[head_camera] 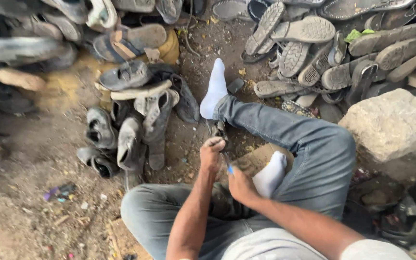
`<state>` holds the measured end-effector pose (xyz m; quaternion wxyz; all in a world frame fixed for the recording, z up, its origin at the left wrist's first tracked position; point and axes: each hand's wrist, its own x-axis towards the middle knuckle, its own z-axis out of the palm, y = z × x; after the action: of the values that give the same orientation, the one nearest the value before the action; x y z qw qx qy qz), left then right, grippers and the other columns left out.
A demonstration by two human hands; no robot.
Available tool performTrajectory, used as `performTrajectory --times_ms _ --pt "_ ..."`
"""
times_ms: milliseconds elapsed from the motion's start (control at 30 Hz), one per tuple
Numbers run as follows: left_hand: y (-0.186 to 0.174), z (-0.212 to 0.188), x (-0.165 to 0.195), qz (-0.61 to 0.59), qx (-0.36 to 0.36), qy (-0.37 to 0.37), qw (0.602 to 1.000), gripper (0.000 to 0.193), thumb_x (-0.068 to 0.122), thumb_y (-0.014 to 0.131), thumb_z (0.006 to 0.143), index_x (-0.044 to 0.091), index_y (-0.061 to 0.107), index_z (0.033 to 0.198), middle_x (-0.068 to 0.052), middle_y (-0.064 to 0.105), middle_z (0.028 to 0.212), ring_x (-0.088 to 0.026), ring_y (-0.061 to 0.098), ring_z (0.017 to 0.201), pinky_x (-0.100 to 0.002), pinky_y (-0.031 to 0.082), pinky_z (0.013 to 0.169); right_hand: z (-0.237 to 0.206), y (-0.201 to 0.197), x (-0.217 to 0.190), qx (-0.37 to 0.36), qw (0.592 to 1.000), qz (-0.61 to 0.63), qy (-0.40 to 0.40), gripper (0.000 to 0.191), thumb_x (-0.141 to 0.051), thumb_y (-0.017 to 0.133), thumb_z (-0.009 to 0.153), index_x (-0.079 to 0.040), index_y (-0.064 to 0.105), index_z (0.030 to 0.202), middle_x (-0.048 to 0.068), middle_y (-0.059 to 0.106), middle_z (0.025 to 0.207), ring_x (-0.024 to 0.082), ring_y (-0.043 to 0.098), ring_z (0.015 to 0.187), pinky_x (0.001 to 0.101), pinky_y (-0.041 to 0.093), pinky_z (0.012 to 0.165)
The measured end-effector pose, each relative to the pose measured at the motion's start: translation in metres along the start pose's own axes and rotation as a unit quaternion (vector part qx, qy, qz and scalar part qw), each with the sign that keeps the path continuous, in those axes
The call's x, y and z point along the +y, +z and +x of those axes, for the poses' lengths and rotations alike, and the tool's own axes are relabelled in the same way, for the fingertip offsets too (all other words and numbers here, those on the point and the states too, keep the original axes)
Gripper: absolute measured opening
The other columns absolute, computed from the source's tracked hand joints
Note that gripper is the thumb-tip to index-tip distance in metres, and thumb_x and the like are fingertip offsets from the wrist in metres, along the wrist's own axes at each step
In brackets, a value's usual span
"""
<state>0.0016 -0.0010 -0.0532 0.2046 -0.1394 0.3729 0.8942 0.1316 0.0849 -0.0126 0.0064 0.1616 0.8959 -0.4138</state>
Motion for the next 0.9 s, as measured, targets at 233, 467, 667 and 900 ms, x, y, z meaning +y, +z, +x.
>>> performTrajectory --times_ms 233,467,667,900 --pt "-0.008 -0.001 0.01 -0.012 -0.016 -0.02 1.0 0.018 -0.013 0.072 0.086 -0.002 0.07 0.1 -0.006 0.07 0.092 -0.016 0.065 0.082 -0.027 0.05 0.075 -0.011 0.007 -0.005 0.009 0.998 0.01 0.064 0.02 -0.022 0.054 0.096 -0.004 0.063 0.1 0.027 0.069 0.089 0.05 0.064 0.088 0.0564 0.05 0.074" --pt "0.019 -0.029 0.041 0.124 -0.084 0.049 0.987 0.017 -0.011 0.071 0.084 0.002 0.072 0.095 -0.005 0.07 0.089 -0.018 0.066 0.083 -0.031 0.053 0.079 -0.008 -0.04 -0.01 0.055 0.994 0.053 0.075 0.022 -0.024 0.056 0.099 -0.003 0.063 0.105 0.025 0.067 0.085 0.046 0.067 0.085 0.0529 0.051 0.075" --pt "0.039 -0.048 0.092 0.736 -0.191 0.466 0.452 0.017 0.003 0.073 0.066 0.013 0.078 0.079 -0.006 0.071 0.091 -0.032 0.064 0.094 -0.045 0.049 0.083 0.007 -0.038 0.01 0.006 0.998 0.047 0.045 0.024 -0.026 0.057 0.096 -0.004 0.067 0.103 0.023 0.07 0.089 0.043 0.068 0.086 0.051 0.052 0.076" --pt "0.045 -0.016 0.067 0.655 -0.215 0.256 0.678 0.011 0.013 0.08 0.08 0.006 0.08 0.088 -0.007 0.065 0.087 -0.026 0.062 0.088 -0.039 0.049 0.081 0.047 -0.024 0.006 -0.053 0.991 0.009 0.121 0.028 -0.029 0.054 0.098 -0.004 0.066 0.101 0.024 0.071 0.094 0.043 0.069 0.089 0.0528 0.052 0.077"
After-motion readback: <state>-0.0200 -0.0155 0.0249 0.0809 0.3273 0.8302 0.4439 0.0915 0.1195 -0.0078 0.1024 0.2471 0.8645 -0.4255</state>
